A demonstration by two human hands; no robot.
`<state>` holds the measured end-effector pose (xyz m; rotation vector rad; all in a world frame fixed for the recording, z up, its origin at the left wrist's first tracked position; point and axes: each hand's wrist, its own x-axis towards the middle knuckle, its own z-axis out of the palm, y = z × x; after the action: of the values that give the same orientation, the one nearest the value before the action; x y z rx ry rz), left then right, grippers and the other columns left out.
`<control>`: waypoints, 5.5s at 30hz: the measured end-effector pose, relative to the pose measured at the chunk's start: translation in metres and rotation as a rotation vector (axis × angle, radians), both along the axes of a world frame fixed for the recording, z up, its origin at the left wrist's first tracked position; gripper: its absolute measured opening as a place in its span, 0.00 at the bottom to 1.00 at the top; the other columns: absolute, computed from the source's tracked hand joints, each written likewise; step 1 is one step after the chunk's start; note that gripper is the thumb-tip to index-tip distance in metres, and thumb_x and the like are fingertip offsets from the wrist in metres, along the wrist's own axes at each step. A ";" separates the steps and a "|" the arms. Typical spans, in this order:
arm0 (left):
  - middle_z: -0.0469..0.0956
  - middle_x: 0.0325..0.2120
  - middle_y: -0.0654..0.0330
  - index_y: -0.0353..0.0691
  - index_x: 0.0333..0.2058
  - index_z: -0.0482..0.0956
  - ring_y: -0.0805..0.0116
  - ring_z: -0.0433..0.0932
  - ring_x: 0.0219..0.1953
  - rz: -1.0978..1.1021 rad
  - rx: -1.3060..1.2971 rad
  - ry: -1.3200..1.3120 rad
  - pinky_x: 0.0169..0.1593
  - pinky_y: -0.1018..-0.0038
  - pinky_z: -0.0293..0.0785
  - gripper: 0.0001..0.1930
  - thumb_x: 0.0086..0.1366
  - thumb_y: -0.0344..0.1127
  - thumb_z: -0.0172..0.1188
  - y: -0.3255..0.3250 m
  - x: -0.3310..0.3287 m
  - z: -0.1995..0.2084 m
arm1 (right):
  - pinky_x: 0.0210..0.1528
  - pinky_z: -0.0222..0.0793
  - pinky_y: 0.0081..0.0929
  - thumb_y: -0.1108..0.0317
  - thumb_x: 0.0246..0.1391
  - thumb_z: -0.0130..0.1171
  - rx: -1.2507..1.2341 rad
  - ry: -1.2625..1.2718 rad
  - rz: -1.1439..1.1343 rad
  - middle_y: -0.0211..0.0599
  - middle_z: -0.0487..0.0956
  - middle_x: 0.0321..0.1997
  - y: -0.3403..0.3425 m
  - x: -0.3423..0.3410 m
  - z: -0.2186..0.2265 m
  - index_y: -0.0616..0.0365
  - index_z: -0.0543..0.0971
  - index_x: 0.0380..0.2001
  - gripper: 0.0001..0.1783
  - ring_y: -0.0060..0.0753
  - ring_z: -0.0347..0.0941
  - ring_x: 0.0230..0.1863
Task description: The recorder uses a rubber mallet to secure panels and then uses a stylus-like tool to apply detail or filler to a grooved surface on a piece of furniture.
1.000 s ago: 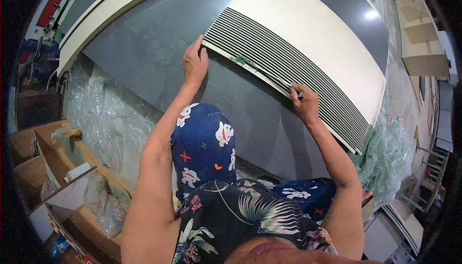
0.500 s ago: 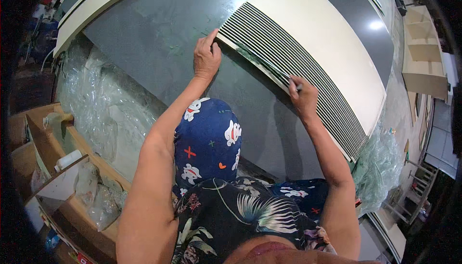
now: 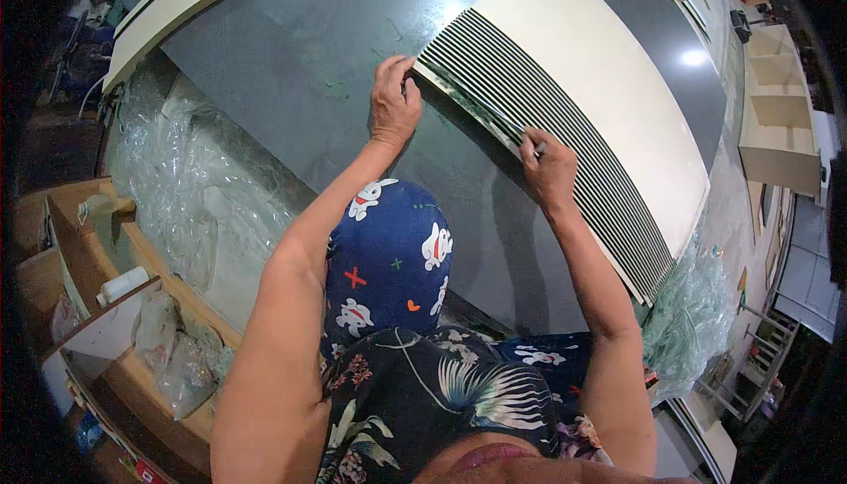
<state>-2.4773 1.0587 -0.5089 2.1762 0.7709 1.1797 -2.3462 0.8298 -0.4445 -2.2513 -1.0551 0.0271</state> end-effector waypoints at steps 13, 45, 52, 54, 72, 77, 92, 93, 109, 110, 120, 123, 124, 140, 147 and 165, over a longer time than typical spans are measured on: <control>0.74 0.33 0.53 0.35 0.45 0.74 0.58 0.75 0.33 0.018 -0.160 0.013 0.39 0.66 0.72 0.15 0.59 0.26 0.51 -0.003 0.003 0.000 | 0.30 0.74 0.28 0.69 0.49 0.63 0.038 0.050 -0.030 0.41 0.82 0.27 -0.012 0.000 -0.006 0.58 0.82 0.33 0.07 0.38 0.80 0.25; 0.74 0.31 0.51 0.34 0.44 0.74 0.55 0.75 0.33 0.019 -0.221 -0.039 0.39 0.64 0.72 0.17 0.55 0.24 0.49 -0.001 0.006 0.000 | 0.34 0.75 0.28 0.71 0.52 0.59 0.074 -0.024 0.011 0.44 0.82 0.29 -0.020 0.007 -0.008 0.60 0.82 0.36 0.09 0.37 0.81 0.29; 0.77 0.34 0.53 0.34 0.45 0.75 0.62 0.78 0.34 0.039 -0.172 0.004 0.40 0.68 0.74 0.16 0.57 0.25 0.49 0.004 0.004 -0.005 | 0.33 0.75 0.28 0.72 0.50 0.60 0.125 0.019 -0.005 0.42 0.82 0.29 -0.004 0.000 -0.014 0.59 0.82 0.34 0.08 0.37 0.81 0.28; 0.77 0.35 0.53 0.35 0.45 0.75 0.60 0.78 0.34 0.028 -0.178 0.012 0.40 0.67 0.74 0.16 0.57 0.25 0.49 0.000 0.005 -0.003 | 0.34 0.75 0.29 0.70 0.50 0.60 0.114 0.036 -0.002 0.42 0.82 0.31 -0.018 0.004 -0.016 0.58 0.82 0.35 0.08 0.40 0.81 0.30; 0.74 0.30 0.50 0.33 0.43 0.75 0.56 0.75 0.30 0.031 -0.190 -0.008 0.38 0.65 0.73 0.17 0.53 0.24 0.48 0.002 0.005 0.004 | 0.33 0.73 0.34 0.67 0.51 0.58 0.088 -0.001 0.006 0.44 0.81 0.28 0.046 -0.003 -0.004 0.53 0.83 0.33 0.08 0.44 0.79 0.28; 0.74 0.31 0.51 0.34 0.46 0.74 0.57 0.75 0.31 0.031 -0.200 0.004 0.37 0.65 0.73 0.19 0.54 0.24 0.48 0.000 0.005 -0.001 | 0.35 0.73 0.40 0.61 0.52 0.58 -0.061 0.006 0.038 0.45 0.81 0.28 0.106 -0.010 -0.002 0.54 0.84 0.33 0.11 0.48 0.78 0.29; 0.73 0.45 0.49 0.35 0.52 0.70 0.56 0.76 0.39 0.041 -0.147 0.026 0.45 0.65 0.74 0.20 0.58 0.24 0.50 0.002 0.001 -0.003 | 0.32 0.74 0.28 0.71 0.51 0.59 -0.082 0.009 0.004 0.44 0.81 0.28 -0.040 0.011 0.055 0.59 0.82 0.35 0.08 0.37 0.80 0.26; 0.73 0.46 0.49 0.37 0.51 0.72 0.54 0.75 0.42 0.062 -0.018 0.037 0.47 0.64 0.73 0.19 0.60 0.25 0.49 0.002 0.003 -0.004 | 0.32 0.74 0.28 0.71 0.51 0.59 -0.088 0.007 -0.006 0.44 0.81 0.28 -0.058 0.009 0.055 0.59 0.82 0.35 0.08 0.37 0.80 0.26; 0.75 0.46 0.54 0.40 0.50 0.75 0.56 0.73 0.49 0.163 -0.045 0.205 0.54 0.60 0.63 0.19 0.59 0.32 0.52 -0.006 0.003 -0.007 | 0.34 0.75 0.28 0.74 0.49 0.61 -0.097 0.004 -0.030 0.42 0.82 0.29 -0.099 0.006 0.019 0.60 0.82 0.35 0.08 0.37 0.81 0.30; 0.76 0.46 0.55 0.40 0.49 0.76 0.56 0.74 0.49 0.166 -0.050 0.195 0.54 0.60 0.63 0.18 0.59 0.32 0.52 -0.005 0.003 -0.007 | 0.34 0.75 0.28 0.73 0.49 0.60 -0.065 -0.011 -0.022 0.43 0.82 0.29 -0.094 0.006 0.016 0.60 0.82 0.35 0.08 0.38 0.81 0.30; 0.78 0.40 0.54 0.39 0.45 0.78 0.54 0.77 0.41 0.184 0.032 0.126 0.46 0.61 0.70 0.17 0.56 0.28 0.50 -0.001 0.004 -0.010 | 0.34 0.74 0.31 0.69 0.50 0.60 0.003 -0.016 0.036 0.43 0.82 0.31 0.010 -0.005 0.000 0.58 0.82 0.35 0.08 0.43 0.80 0.29; 0.77 0.43 0.56 0.40 0.45 0.78 0.57 0.75 0.47 0.134 -0.112 0.117 0.52 0.61 0.64 0.18 0.57 0.30 0.49 0.001 0.001 -0.010 | 0.33 0.74 0.31 0.70 0.50 0.60 0.009 -0.053 0.036 0.43 0.82 0.30 0.003 -0.005 0.006 0.58 0.82 0.34 0.08 0.42 0.80 0.29; 0.78 0.42 0.56 0.41 0.45 0.78 0.57 0.75 0.47 0.146 -0.101 0.119 0.52 0.61 0.64 0.18 0.57 0.29 0.48 0.001 0.001 -0.010 | 0.33 0.74 0.31 0.70 0.49 0.60 -0.046 -0.010 0.029 0.43 0.82 0.30 -0.007 -0.001 0.005 0.58 0.82 0.34 0.08 0.40 0.80 0.28; 0.76 0.42 0.56 0.37 0.55 0.70 0.60 0.76 0.41 0.145 -0.183 0.080 0.50 0.62 0.65 0.25 0.56 0.28 0.48 -0.008 0.007 -0.004 | 0.32 0.73 0.36 0.66 0.51 0.59 0.005 -0.059 0.060 0.43 0.82 0.29 0.070 -0.011 0.002 0.55 0.83 0.34 0.08 0.43 0.79 0.27; 0.77 0.43 0.50 0.33 0.59 0.63 0.56 0.78 0.39 0.137 -0.130 0.065 0.48 0.62 0.70 0.29 0.56 0.26 0.47 -0.005 0.006 -0.007 | 0.31 0.74 0.31 0.70 0.48 0.60 0.057 -0.079 0.041 0.42 0.81 0.28 0.015 -0.006 0.005 0.56 0.82 0.32 0.07 0.38 0.80 0.27; 0.60 0.60 0.46 0.44 0.58 0.68 0.46 0.59 0.61 0.029 0.288 0.160 0.62 0.53 0.56 0.26 0.59 0.36 0.56 -0.025 0.000 0.013 | 0.20 0.60 0.20 0.70 0.53 0.59 0.142 0.144 -0.182 0.33 0.72 0.13 -0.021 0.024 0.019 0.65 0.83 0.36 0.10 0.16 0.61 0.14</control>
<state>-2.4769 1.0338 -0.4958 2.5291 0.7379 1.2038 -2.3219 0.8087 -0.4253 -2.1725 -0.7508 0.0356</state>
